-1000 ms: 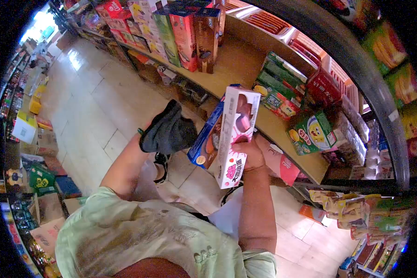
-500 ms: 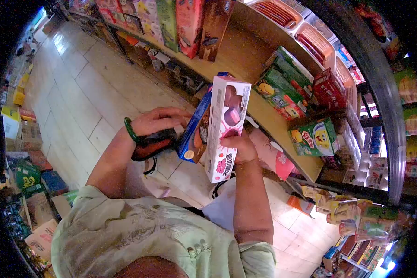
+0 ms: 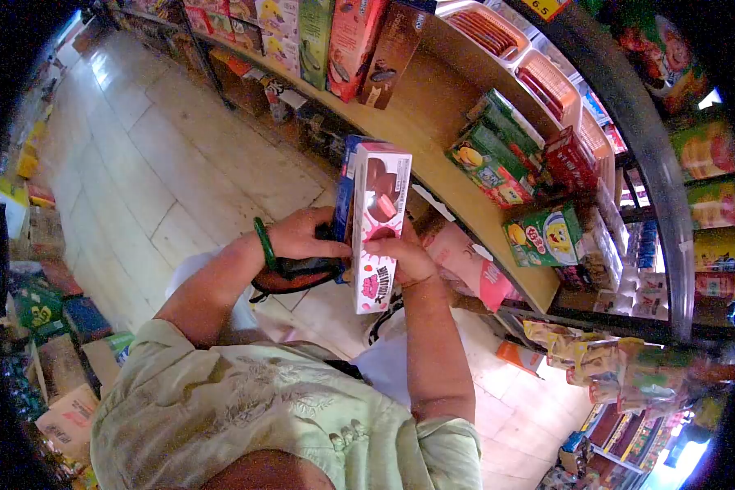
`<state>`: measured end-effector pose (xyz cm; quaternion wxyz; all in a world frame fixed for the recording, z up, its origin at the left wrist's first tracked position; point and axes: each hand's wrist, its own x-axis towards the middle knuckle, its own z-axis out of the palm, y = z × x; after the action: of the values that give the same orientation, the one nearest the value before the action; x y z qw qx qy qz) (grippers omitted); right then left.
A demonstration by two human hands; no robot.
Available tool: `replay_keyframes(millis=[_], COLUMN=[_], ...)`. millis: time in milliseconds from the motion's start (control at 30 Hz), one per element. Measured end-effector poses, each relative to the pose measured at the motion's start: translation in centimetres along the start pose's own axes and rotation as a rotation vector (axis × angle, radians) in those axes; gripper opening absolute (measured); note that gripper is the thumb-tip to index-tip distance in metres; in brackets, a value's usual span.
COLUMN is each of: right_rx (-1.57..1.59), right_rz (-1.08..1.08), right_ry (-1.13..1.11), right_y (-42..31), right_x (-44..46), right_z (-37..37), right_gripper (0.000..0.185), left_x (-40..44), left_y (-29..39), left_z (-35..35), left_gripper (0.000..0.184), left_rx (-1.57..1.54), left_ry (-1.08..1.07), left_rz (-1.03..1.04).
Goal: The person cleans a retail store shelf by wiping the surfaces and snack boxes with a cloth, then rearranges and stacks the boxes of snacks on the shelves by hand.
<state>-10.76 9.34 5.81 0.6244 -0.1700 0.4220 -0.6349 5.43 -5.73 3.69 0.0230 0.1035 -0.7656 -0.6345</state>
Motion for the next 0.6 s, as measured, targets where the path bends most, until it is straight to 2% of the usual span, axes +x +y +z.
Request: replay_keyframes(millis=[67, 100, 167, 200, 300, 367, 433, 500, 567, 600], right_rx=[-0.097, -0.049, -0.003, 0.012, 0.047, 0.026, 0.020, 0.017, -0.161, -0.230], right_rz=[-0.028, -0.064, -0.097, -0.110, -0.162, -0.165, -0.294, -0.245, -0.155, -0.211], right_ry=[0.143, 0.229, 0.270, 0.259, 0.316, 0.291, 0.307, 0.263, 0.357, 0.397], right_y=[1.4, 1.1, 0.4, 0.2, -0.3, -0.9, -1.2, -1.6, -2.9, -3.1], right_x=[0.7, 0.2, 0.0, 0.0, -0.5, -1.7, -2.3, -2.3, -2.6, -2.5], right_z=[-2.2, -1.0, 0.2, -0.2, 0.3, 1.2, 2.3, 2.1, 4.6, 5.2], right_gripper=[0.066, 0.059, 0.050, 0.042, 0.037, 0.039, 0.044, 0.045, 0.042, 0.038], left_x=[0.2, 0.2, 0.2, -0.2, -1.3, -1.7, -1.8, -2.0, -2.5, -2.8], left_y=[-0.1, -0.7, -1.9, -0.5, 1.0, 0.8, 0.2, 0.5, 1.1, 1.7], left_z=[-0.8, -1.0, -1.2, -1.7, -3.1, -3.7, -3.9, -4.1, -4.0, -4.0], left_gripper=[0.048, 0.048, 0.046, 0.046, 0.046, 0.045, 0.044, 0.044, 0.043, 0.043], left_rx=[0.050, 0.036, 0.024, -0.069, 0.040, 0.012, -0.082, -0.024, 0.036, 0.034], left_ry=[-0.028, -0.037, 0.138, 0.159, 0.213, 0.205, 0.190, 0.202, 0.211, 0.193], left_rz=[-0.065, -0.060, -0.034, -0.038, -0.078, -0.095, -0.101, -0.099, -0.112, -0.092])
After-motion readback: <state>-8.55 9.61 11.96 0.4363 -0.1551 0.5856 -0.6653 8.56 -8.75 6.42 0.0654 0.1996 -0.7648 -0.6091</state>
